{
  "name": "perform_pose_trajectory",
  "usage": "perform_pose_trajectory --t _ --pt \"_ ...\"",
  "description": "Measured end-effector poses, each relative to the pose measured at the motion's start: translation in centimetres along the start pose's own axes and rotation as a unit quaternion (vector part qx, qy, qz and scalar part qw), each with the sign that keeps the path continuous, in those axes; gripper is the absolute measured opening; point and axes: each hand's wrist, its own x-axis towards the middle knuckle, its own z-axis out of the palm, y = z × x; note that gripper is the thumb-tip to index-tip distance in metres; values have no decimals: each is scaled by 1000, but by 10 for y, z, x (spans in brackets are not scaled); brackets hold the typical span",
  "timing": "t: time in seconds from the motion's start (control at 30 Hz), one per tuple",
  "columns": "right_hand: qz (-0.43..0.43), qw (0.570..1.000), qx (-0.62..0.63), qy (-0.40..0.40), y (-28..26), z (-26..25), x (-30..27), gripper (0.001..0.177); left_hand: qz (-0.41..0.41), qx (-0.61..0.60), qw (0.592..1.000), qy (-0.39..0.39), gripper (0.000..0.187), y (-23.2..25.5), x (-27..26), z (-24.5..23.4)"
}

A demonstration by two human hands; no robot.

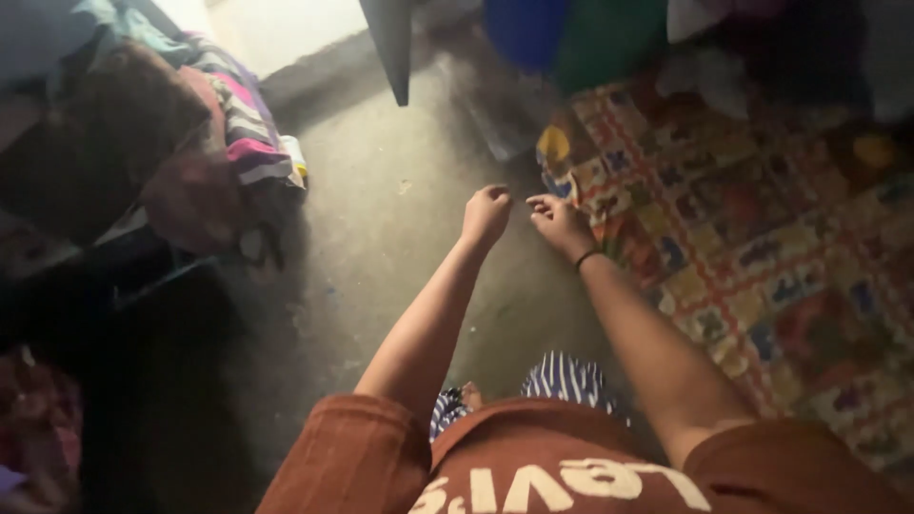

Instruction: The person tucks the edges of a patterned bedsheet under the mattress to make the bed.

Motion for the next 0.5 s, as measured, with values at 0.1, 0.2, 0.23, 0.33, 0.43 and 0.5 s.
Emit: perform_pose_trajectory --t 0.1,0.2,0.23,0.33,0.43,0.5 --pt "43 999 -18 24 33 14 -10 36 2 14 999 -32 37 -10 5 8" --pt "78 996 -22 43 69 14 -5 36 -10 34 997 -69 36 -22 22 23" --pt "80 995 -25 49 103 16 4 36 -5 31 997 -74 36 -20 31 26" --pt "51 994 60 78 179 8 34 32 -7 43 995 -91 34 1 56 29" --pt "105 983 112 105 161 -15 43 31 -10 55 989 -134 34 30 73 20" --pt "253 961 23 110 90 -41 27 33 -44 56 981 -178 33 38 83 26"
